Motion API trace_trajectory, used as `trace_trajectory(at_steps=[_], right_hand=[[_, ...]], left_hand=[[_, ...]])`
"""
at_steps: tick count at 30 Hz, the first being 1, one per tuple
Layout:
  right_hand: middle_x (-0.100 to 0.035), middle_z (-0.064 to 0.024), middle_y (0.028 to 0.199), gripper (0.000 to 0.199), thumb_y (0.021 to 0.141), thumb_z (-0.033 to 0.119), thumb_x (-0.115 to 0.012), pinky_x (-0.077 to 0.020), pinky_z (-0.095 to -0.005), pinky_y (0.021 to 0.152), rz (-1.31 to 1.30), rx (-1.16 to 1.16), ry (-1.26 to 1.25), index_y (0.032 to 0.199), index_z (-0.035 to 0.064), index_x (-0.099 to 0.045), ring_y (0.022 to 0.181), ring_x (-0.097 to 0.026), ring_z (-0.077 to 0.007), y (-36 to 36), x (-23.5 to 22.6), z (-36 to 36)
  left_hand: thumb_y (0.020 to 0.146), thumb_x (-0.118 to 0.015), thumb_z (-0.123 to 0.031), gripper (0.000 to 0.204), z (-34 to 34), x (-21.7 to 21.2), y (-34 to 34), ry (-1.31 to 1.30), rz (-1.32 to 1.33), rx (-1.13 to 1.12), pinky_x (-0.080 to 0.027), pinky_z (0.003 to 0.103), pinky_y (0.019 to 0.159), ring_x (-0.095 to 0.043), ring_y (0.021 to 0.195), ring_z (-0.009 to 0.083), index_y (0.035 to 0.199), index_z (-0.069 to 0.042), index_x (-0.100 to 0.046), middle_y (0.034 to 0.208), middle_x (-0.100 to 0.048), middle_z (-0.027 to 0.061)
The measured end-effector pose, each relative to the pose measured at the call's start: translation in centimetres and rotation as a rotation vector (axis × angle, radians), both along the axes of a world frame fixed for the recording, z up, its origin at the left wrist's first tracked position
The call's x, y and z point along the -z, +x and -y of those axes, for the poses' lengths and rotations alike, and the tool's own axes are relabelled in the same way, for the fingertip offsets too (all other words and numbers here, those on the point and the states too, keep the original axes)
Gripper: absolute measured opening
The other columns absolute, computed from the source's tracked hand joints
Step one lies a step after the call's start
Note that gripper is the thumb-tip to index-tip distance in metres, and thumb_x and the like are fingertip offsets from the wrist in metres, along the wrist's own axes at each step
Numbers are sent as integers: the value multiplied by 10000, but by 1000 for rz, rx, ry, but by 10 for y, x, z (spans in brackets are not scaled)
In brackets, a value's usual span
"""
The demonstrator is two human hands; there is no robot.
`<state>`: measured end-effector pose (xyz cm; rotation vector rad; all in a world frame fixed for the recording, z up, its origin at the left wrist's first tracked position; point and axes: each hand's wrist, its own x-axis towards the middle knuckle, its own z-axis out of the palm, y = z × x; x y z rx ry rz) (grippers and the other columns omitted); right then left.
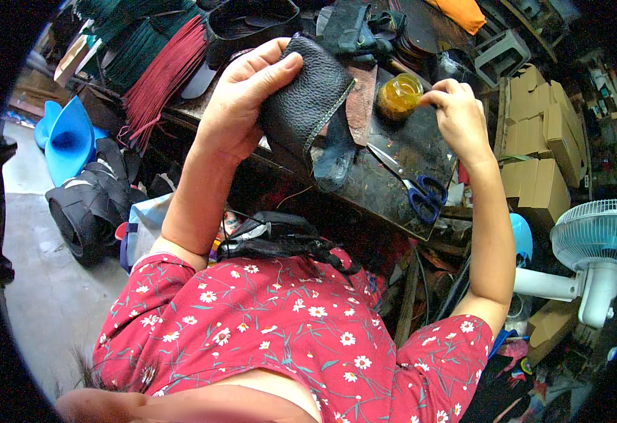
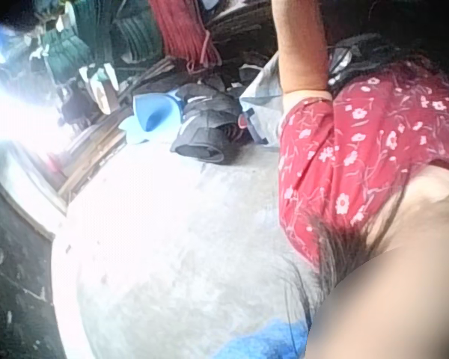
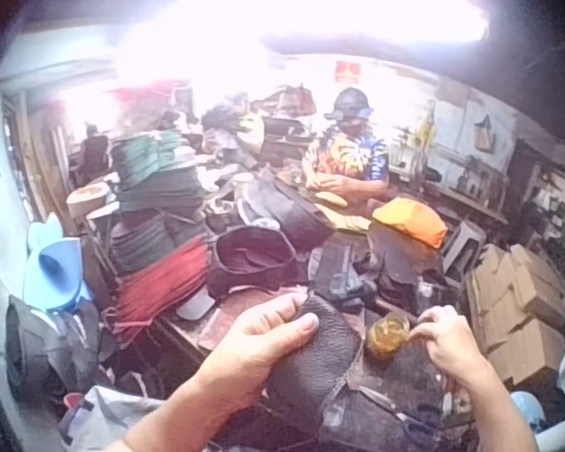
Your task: The person opens a small jar of yellow adhesive and applies it with a finger to the edges of a black leather piece. They repeatedly dip the finger into the jar and spread the adhesive along seams and edges, turning the piece to reach different areas.
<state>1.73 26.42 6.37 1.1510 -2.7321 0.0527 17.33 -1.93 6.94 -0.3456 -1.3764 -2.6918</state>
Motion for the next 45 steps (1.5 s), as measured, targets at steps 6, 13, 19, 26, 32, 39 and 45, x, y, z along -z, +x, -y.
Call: trace_trajectory(at_steps=[6,13,19,26,32,39,45], right_hand=[[-657,-71,1139,306,954,40,-517,-427,-288,982,591,-258,-929,1239,25,-626,1115,-587,-168,49,-51,36],[-638,-93,1077,738,804,-90,-570,-485,-251,838,800,-309,-1001,1486,10,-305,936,-602,-109,77,-69,102],[-637,-89,1169,437,958,88,-553,-403,-337,1051,371,-321,-793,1387,15,-508,1144,-562,-147,50,-66,91],[-543,-33,1100,709,914,383,-525,-410,-253,825,1107,-405,-1000,1500,16,-364,904,-502,-107,94,-29,69],[-495,-8,1070,864,904,548,-541,-398,-251,773,1077,-273,-994,1543,39,-259,879,-478,-112,97,-15,71],[-538,-29,1086,687,967,424,-435,-396,-240,801,1125,-295,-1014,1523,39,-316,853,-500,-103,93,-12,71],[-538,-25,1053,710,965,520,-396,-363,-245,757,1104,-329,-905,1465,16,-424,858,-476,-109,99,-9,65]], left_hand=[[933,-606,-164,412,-3,-5,4,-59,26,-13,-516,265,889,-662,977,134,1291,35,-559,1126,-683,81],[903,-619,-180,456,-3,-1,4,-108,-5,70,-516,270,892,-665,986,146,1296,44,-559,1143,-677,103],[938,-592,-138,349,-5,10,-1,52,126,-54,-545,274,837,-684,911,147,1244,30,-591,1106,-692,99],[981,-561,-132,262,-7,7,-3,153,29,-85,-549,273,829,-682,908,146,1198,8,-605,1085,-693,85],[973,-577,-143,231,-21,5,-5,187,51,-121,-532,226,766,-656,819,88,1121,25,-635,975,-704,62],[982,-560,-147,206,-21,3,-8,190,82,-116,-546,233,722,-659,772,89,1074,17,-643,932,-702,52],[982,-557,-141,183,-21,5,-11,177,49,-182,-535,225,678,-644,727,76,1036,5,-655,901,-698,31]])
